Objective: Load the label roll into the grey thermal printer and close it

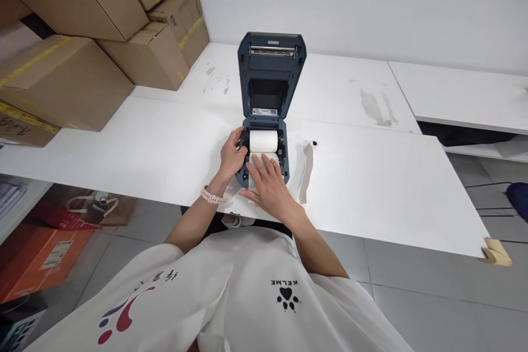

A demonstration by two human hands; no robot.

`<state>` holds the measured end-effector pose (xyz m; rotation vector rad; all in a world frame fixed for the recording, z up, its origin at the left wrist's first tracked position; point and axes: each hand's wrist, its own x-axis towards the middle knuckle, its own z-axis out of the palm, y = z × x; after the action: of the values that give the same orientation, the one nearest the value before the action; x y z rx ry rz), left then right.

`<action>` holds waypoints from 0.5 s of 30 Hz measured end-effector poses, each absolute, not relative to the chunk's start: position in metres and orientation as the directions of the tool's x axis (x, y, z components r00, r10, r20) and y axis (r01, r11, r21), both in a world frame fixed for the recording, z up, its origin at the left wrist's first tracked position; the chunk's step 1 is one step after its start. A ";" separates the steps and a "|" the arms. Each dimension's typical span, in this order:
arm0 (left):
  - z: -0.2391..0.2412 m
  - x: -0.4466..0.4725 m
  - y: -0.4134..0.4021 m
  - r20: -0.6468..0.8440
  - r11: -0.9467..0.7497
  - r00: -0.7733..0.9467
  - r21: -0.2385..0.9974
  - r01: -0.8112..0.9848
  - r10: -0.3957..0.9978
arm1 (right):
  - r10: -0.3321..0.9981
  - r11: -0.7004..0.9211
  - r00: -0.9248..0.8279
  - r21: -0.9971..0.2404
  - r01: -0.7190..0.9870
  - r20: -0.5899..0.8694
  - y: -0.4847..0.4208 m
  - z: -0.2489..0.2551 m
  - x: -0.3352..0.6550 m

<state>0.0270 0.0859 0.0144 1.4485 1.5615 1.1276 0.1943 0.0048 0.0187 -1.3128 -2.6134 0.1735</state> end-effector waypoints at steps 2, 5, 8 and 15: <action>0.014 0.027 0.086 0.062 -0.018 -0.111 0.932 0.361 0.992 | 0.813 0.582 -0.567 -0.208 0.786 0.130 0.003 0.020 0.189; 0.012 0.027 0.087 0.082 -0.037 -0.113 0.935 0.353 0.990 | 0.834 0.551 -0.537 -0.212 0.807 0.124 0.000 0.024 0.179; 0.010 0.026 0.087 0.101 -0.056 -0.116 0.937 0.344 0.988 | 0.857 0.515 -0.497 -0.230 0.826 0.138 -0.003 0.027 0.171; 0.009 0.027 0.088 0.101 -0.056 -0.117 0.938 0.341 0.988 | 0.869 0.493 -0.442 -0.329 0.805 0.221 0.002 0.022 0.185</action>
<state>0.0266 0.0884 0.0088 1.4579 1.5259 1.1868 0.1846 0.0024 0.0222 -1.3987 -2.3833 0.2473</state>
